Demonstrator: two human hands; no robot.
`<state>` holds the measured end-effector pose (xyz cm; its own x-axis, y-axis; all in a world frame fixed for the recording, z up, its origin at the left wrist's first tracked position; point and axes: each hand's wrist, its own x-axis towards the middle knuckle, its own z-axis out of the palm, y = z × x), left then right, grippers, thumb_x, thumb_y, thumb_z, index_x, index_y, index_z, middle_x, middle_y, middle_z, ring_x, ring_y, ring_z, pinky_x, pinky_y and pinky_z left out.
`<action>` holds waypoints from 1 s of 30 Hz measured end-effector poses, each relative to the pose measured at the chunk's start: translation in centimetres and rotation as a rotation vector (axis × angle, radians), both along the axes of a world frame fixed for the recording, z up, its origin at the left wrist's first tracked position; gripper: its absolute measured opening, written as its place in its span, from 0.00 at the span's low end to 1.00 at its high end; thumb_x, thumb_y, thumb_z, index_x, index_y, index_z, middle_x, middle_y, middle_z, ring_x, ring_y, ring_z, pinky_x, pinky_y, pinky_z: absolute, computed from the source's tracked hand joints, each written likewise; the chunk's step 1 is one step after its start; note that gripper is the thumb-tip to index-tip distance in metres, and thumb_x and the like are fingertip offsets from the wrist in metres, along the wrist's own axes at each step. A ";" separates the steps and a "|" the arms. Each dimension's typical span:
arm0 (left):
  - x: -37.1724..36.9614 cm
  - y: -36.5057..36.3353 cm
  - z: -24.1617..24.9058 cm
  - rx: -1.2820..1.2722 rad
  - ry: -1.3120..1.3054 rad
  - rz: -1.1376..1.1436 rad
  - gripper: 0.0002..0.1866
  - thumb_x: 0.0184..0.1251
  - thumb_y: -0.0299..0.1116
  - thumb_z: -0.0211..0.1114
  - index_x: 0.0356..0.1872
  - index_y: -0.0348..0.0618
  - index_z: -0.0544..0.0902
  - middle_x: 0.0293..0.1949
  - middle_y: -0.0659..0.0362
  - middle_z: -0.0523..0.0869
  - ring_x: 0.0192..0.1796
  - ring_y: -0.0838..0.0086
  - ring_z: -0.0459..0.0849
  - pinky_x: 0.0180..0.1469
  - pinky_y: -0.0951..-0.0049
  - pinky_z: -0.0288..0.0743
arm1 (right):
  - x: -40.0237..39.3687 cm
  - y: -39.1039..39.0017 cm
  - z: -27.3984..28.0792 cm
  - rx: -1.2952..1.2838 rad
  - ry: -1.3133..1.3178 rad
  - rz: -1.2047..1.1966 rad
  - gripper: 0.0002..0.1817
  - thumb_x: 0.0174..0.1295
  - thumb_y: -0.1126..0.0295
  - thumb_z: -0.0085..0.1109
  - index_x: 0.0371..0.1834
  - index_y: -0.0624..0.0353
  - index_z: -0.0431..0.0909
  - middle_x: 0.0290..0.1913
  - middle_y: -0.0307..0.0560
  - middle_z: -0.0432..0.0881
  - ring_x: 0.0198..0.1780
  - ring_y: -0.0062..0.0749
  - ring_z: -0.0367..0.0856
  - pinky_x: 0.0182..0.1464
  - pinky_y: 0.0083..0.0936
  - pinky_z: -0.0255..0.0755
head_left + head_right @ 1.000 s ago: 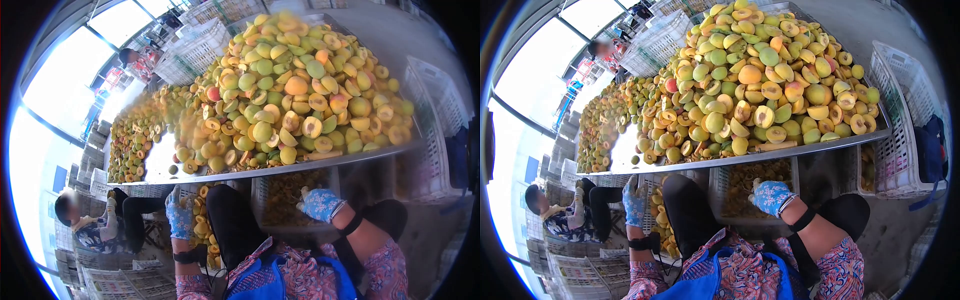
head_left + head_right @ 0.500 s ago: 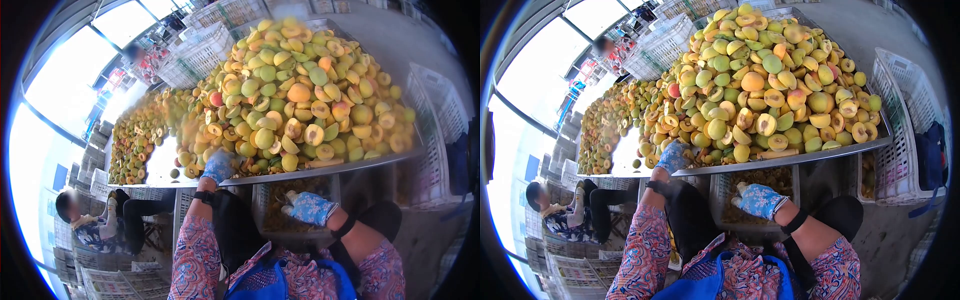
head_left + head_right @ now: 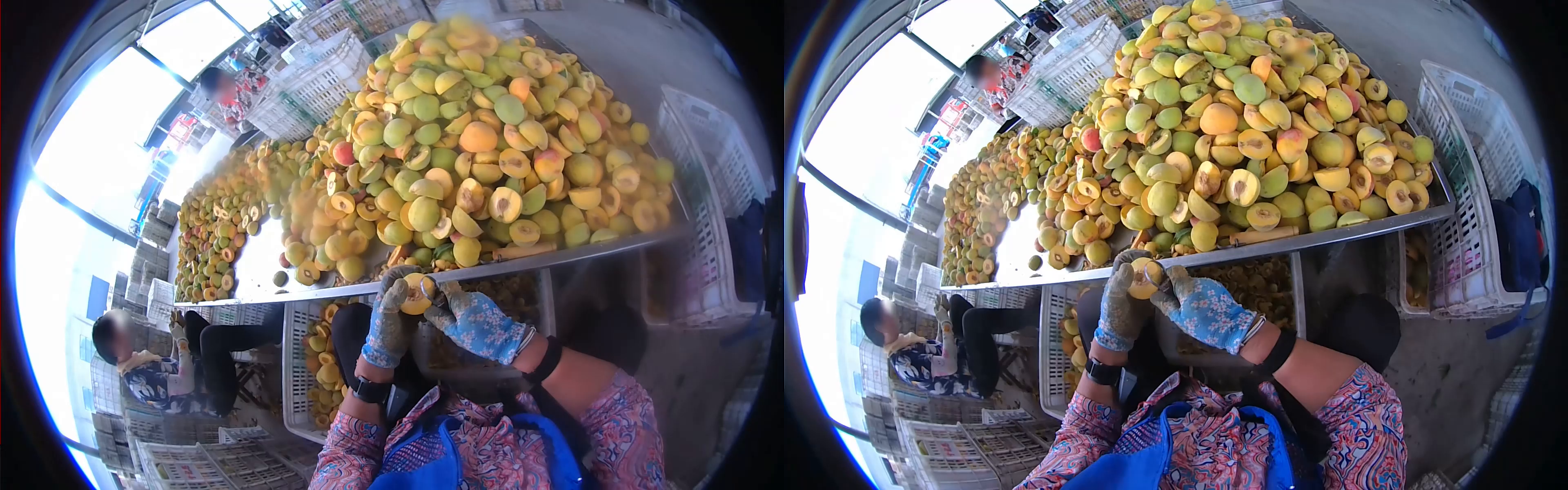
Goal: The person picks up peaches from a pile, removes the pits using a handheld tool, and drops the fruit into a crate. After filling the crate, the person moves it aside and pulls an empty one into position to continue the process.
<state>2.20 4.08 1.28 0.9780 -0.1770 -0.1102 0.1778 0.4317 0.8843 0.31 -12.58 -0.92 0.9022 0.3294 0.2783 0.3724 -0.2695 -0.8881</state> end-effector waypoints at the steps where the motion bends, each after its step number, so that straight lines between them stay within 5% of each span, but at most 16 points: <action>1: 0.0 -0.1 -0.4 -0.101 0.056 -0.015 0.18 0.69 0.42 0.60 0.51 0.40 0.74 0.43 0.56 0.81 0.46 0.70 0.82 0.53 0.69 0.77 | 0.0 -0.2 -0.1 -0.090 -0.085 -0.003 0.21 0.62 0.64 0.60 0.52 0.67 0.70 0.34 0.58 0.83 0.36 0.56 0.82 0.38 0.43 0.76; 6: -0.1 -1.1 -1.9 -0.233 0.253 0.021 0.18 0.73 0.42 0.55 0.52 0.38 0.76 0.45 0.53 0.82 0.48 0.66 0.82 0.53 0.63 0.78 | -0.6 -0.6 -0.1 -0.335 -0.199 -0.099 0.21 0.65 0.55 0.55 0.46 0.65 0.72 0.25 0.55 0.82 0.28 0.52 0.82 0.30 0.44 0.75; 13: -1.2 -2.7 -0.9 -0.064 0.014 0.124 0.17 0.74 0.41 0.54 0.52 0.37 0.76 0.46 0.51 0.82 0.47 0.61 0.83 0.52 0.62 0.80 | -1.6 -0.7 -0.9 -0.465 -0.140 -0.049 0.23 0.64 0.54 0.54 0.47 0.67 0.72 0.25 0.57 0.82 0.29 0.51 0.83 0.30 0.44 0.75; 24: -2.3 -3.1 -2.7 0.112 -0.148 0.183 0.17 0.75 0.39 0.54 0.56 0.39 0.75 0.48 0.54 0.82 0.47 0.69 0.83 0.50 0.67 0.81 | -1.5 0.7 -2.4 -0.126 0.153 0.045 0.23 0.63 0.55 0.54 0.45 0.69 0.74 0.29 0.65 0.81 0.36 0.60 0.81 0.38 0.49 0.75; 26: -2.8 -3.8 -0.2 -0.123 -0.022 0.153 0.16 0.75 0.38 0.54 0.56 0.38 0.75 0.49 0.54 0.82 0.48 0.68 0.83 0.51 0.67 0.80 | -1.5 0.3 -1.4 -0.146 0.172 0.052 0.22 0.63 0.56 0.54 0.44 0.69 0.75 0.30 0.66 0.81 0.37 0.61 0.81 0.40 0.48 0.75; 29: -2.0 -2.4 -1.8 -0.077 -0.020 0.018 0.17 0.74 0.38 0.55 0.56 0.38 0.75 0.51 0.53 0.82 0.49 0.67 0.83 0.52 0.67 0.80 | -1.6 0.1 0.2 -0.311 0.118 0.033 0.23 0.65 0.59 0.54 0.52 0.70 0.72 0.29 0.62 0.82 0.30 0.55 0.82 0.33 0.42 0.75; 30: -2.0 -2.4 -2.2 0.018 -0.039 0.065 0.17 0.74 0.40 0.55 0.52 0.38 0.76 0.47 0.52 0.82 0.47 0.65 0.82 0.51 0.62 0.80 | -1.8 0.0 1.2 -0.161 0.348 0.090 0.22 0.66 0.59 0.53 0.52 0.68 0.72 0.27 0.58 0.81 0.28 0.48 0.82 0.31 0.39 0.75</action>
<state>0.18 1.70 -0.90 0.9910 -0.1114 -0.0746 0.1154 0.4251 0.8978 -1.45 -12.63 0.30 0.8990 0.4262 -0.1008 0.0851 -0.3958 -0.9144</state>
